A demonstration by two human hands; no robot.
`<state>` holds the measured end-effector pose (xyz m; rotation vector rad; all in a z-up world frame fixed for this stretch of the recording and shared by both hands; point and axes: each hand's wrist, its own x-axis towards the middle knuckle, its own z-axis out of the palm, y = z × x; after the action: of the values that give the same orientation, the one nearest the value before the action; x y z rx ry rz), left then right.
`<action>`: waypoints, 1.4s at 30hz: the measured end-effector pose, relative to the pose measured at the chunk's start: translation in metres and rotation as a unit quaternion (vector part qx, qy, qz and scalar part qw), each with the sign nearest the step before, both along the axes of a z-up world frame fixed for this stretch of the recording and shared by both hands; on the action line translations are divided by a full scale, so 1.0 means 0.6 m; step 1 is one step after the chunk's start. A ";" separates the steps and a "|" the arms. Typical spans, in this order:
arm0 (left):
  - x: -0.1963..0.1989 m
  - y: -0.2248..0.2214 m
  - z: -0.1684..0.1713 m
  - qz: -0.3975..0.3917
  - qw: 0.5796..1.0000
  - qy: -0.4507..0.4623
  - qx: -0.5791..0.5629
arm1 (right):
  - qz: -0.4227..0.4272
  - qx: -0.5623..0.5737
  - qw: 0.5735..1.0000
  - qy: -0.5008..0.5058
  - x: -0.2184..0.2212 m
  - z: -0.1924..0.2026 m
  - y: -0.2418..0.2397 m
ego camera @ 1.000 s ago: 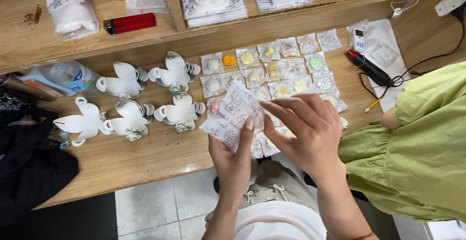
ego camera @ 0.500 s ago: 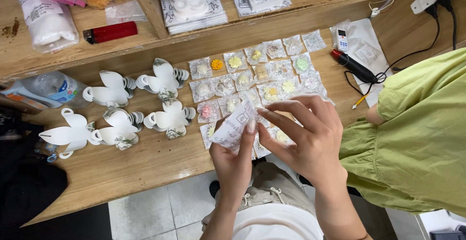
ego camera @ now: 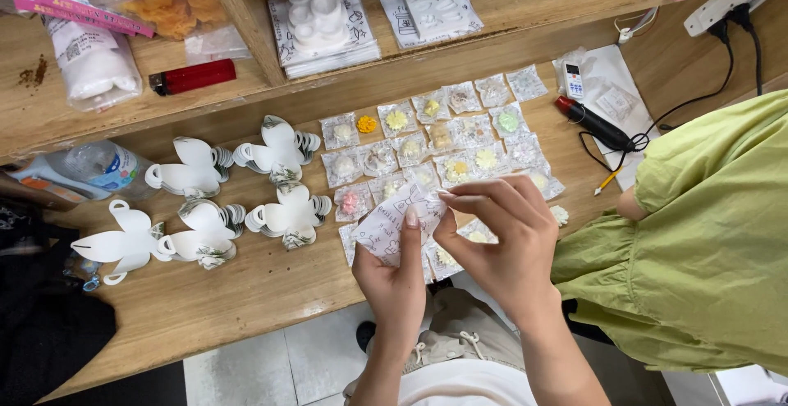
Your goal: The person places small floral-shaped wax melts into individual plastic bags and organizes them on a table and a shelf.
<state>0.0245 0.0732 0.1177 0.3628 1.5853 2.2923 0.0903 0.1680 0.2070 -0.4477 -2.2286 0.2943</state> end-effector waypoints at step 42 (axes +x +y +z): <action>-0.071 0.014 -0.008 -0.123 0.887 -0.272 0.353 | 0.140 -0.423 0.875 0.191 -0.009 -0.245 -0.044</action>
<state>-0.0179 0.0814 0.1126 0.0540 0.3858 2.3916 0.0847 0.1419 0.0601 -0.4557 -1.6695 1.4130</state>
